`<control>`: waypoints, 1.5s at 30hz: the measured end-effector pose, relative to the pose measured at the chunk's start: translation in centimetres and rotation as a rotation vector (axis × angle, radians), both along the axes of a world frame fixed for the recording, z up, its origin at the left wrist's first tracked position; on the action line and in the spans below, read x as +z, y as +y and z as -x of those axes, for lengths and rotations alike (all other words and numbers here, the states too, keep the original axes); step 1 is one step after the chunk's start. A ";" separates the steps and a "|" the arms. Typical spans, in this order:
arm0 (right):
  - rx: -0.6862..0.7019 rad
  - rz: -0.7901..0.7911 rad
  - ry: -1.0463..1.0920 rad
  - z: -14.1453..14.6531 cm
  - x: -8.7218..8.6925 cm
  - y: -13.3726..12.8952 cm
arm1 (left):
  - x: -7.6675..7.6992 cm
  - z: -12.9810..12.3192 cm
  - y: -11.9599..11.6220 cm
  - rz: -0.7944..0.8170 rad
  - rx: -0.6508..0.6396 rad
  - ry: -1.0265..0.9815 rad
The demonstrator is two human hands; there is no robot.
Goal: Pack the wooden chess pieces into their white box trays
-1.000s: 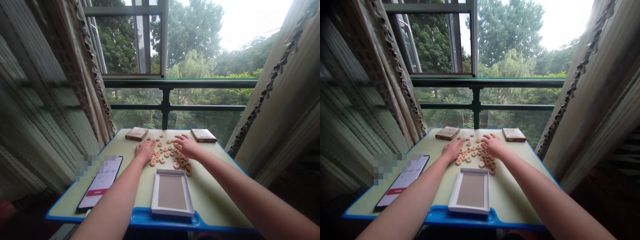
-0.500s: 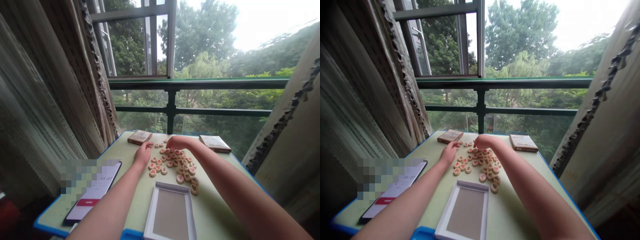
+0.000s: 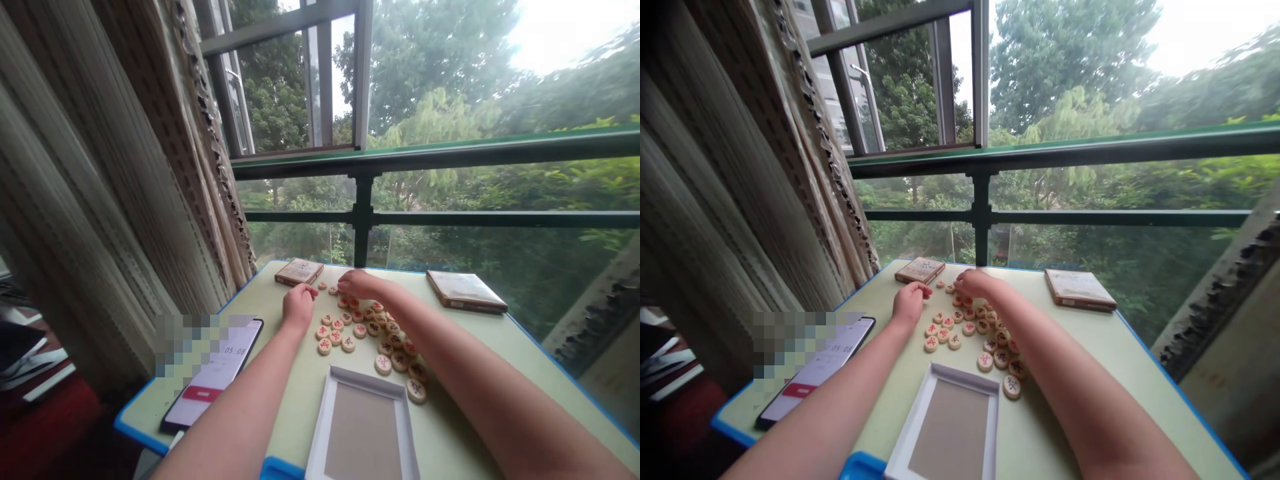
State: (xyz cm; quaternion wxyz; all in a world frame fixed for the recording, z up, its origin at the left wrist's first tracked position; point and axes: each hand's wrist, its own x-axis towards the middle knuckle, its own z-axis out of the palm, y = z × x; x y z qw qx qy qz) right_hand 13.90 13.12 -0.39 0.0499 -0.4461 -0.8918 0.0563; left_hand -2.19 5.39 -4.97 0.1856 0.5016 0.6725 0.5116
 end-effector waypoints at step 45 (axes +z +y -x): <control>0.146 0.244 -0.036 1.4 2.3 -2.9 | -0.3 -0.3 0.1 0.031 -0.050 0.158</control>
